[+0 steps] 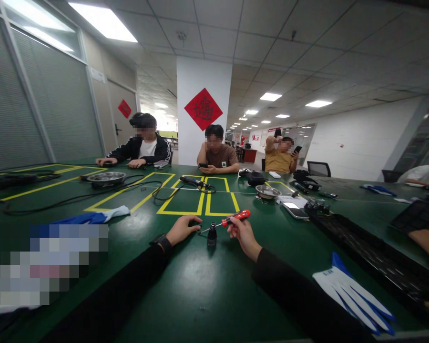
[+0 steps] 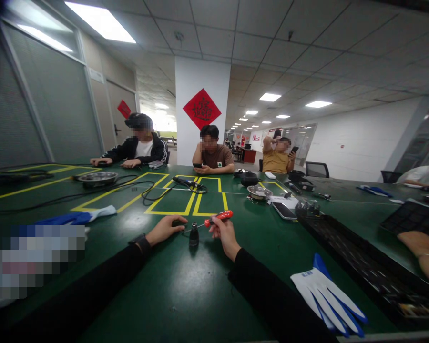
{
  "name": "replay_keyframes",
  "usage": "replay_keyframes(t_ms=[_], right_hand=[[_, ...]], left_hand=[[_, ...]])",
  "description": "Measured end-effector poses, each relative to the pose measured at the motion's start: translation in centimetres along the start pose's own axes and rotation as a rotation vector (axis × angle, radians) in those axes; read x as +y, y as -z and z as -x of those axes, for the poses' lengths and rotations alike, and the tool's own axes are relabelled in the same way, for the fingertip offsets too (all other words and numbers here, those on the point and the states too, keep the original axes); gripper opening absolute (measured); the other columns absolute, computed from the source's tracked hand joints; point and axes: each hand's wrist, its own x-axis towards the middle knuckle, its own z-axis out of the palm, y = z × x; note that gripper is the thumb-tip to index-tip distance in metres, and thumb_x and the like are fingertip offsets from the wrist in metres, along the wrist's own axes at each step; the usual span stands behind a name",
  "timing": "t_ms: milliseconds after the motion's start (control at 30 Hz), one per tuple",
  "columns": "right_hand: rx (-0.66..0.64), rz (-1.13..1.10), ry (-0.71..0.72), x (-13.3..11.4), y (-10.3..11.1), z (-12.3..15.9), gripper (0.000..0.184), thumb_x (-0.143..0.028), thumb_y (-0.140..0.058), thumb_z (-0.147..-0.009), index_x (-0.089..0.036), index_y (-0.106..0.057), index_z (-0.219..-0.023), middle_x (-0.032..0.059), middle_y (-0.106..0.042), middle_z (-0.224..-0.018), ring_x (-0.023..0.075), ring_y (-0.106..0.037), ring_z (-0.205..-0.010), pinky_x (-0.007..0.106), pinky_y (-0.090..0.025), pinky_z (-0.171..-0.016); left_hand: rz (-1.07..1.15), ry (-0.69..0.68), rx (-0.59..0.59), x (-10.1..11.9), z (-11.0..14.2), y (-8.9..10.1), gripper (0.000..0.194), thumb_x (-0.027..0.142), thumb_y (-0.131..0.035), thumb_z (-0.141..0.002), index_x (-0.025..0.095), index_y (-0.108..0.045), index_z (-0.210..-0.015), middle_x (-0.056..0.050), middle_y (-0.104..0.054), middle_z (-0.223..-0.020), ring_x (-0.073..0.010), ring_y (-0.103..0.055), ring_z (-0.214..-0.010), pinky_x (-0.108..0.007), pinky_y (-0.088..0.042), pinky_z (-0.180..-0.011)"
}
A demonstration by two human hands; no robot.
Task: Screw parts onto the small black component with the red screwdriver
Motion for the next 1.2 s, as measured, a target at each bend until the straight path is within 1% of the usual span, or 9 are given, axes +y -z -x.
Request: replay_keyframes(t_ms=[300,467,633,733,833,900,1033,1133,1200], right_hand=[[0.023,-0.001,0.009,0.2,0.1,-0.2,0.024,-0.034,-0.062,-0.07,-0.012,-0.061,-0.079,-0.0005,-0.059,-0.049,0.0052,-0.042,-0.033,0.017,-0.037,-0.034],[0.051,-0.044,0.0,0.3,0.3,-0.3,0.023,-0.033,-0.062,-0.07,-0.013,-0.061,-0.081,-0.0007,-0.059,-0.05,0.0072,-0.046,-0.037,0.017,-0.037,-0.034],[0.088,-0.113,0.0,0.3,0.5,-0.4,0.023,-0.034,-0.06,-0.072,-0.013,-0.059,-0.083,-0.0022,-0.056,-0.05,0.0076,-0.047,-0.04,0.017,-0.037,-0.036],[0.114,-0.169,-0.017,0.2,0.7,-0.4,0.023,-0.034,-0.06,-0.072,-0.014,-0.059,-0.082,-0.0035,-0.055,-0.048,0.0066,-0.044,-0.038,0.017,-0.036,-0.036],[0.15,-0.23,-0.037,0.2,0.9,-0.6,0.022,-0.033,-0.061,-0.071,-0.014,-0.059,-0.081,-0.0044,-0.053,-0.046,0.0061,-0.043,-0.037,0.017,-0.036,-0.036],[0.173,-0.267,-0.048,0.2,1.1,-0.7,0.019,-0.032,-0.06,-0.071,-0.014,-0.058,-0.079,-0.0048,-0.052,-0.046,0.0059,-0.042,-0.037,0.017,-0.036,-0.037],[0.209,-0.332,-0.067,0.0,1.4,-0.8,0.016,-0.031,-0.058,-0.072,-0.015,-0.056,-0.073,-0.005,-0.051,-0.045,0.0063,-0.043,-0.038,0.017,-0.036,-0.037],[0.223,-0.373,-0.075,-0.1,1.5,-0.9,0.015,-0.031,-0.057,-0.072,-0.016,-0.056,-0.073,-0.0053,-0.05,-0.044,0.0065,-0.043,-0.038,0.017,-0.035,-0.037],[0.227,-0.389,-0.078,-0.1,1.6,-0.9,0.015,-0.031,-0.056,-0.072,-0.016,-0.056,-0.074,-0.0056,-0.049,-0.044,0.0062,-0.042,-0.038,0.016,-0.035,-0.037]], left_hand=[[-0.005,0.0,-0.026,-0.1,0.0,0.2,0.027,0.034,-0.064,-0.064,0.018,-0.068,-0.086,-0.006,-0.068,-0.092,-0.0236,-0.059,-0.092,-0.035,-0.041,-0.087],[0.009,0.02,-0.025,-0.1,0.0,0.3,0.027,0.033,-0.065,-0.063,0.018,-0.069,-0.084,-0.006,-0.068,-0.091,-0.0239,-0.059,-0.091,-0.035,-0.041,-0.088],[-0.025,0.001,-0.037,0.1,0.1,0.5,0.026,0.036,-0.063,-0.065,0.018,-0.069,-0.084,-0.006,-0.068,-0.093,-0.0236,-0.058,-0.092,-0.034,-0.041,-0.087],[-0.036,-0.011,-0.049,0.5,0.2,0.5,0.029,0.039,-0.058,-0.07,0.018,-0.069,-0.086,-0.006,-0.068,-0.094,-0.0229,-0.058,-0.092,-0.034,-0.04,-0.088],[0.003,-0.015,-0.088,1.1,0.4,0.5,0.037,0.043,-0.044,-0.08,0.018,-0.066,-0.095,-0.005,-0.067,-0.099,-0.0217,-0.058,-0.094,-0.033,-0.041,-0.088],[0.05,-0.037,-0.137,1.5,0.5,0.5,0.04,0.043,-0.037,-0.084,0.019,-0.063,-0.102,-0.005,-0.065,-0.105,-0.021,-0.056,-0.098,-0.033,-0.04,-0.09],[0.075,-0.123,-0.239,2.0,0.5,0.3,0.038,0.041,-0.035,-0.087,0.021,-0.06,-0.108,-0.003,-0.061,-0.112,-0.0196,-0.053,-0.104,-0.031,-0.036,-0.094],[0.02,-0.175,-0.259,2.3,0.3,0.1,0.035,0.039,-0.038,-0.086,0.021,-0.062,-0.105,-0.003,-0.063,-0.108,-0.0188,-0.055,-0.1,-0.03,-0.039,-0.091],[-0.038,-0.198,-0.236,2.5,0.3,0.0,0.033,0.04,-0.043,-0.083,0.02,-0.064,-0.1,-0.004,-0.066,-0.101,-0.0185,-0.058,-0.093,-0.028,-0.041,-0.086]])
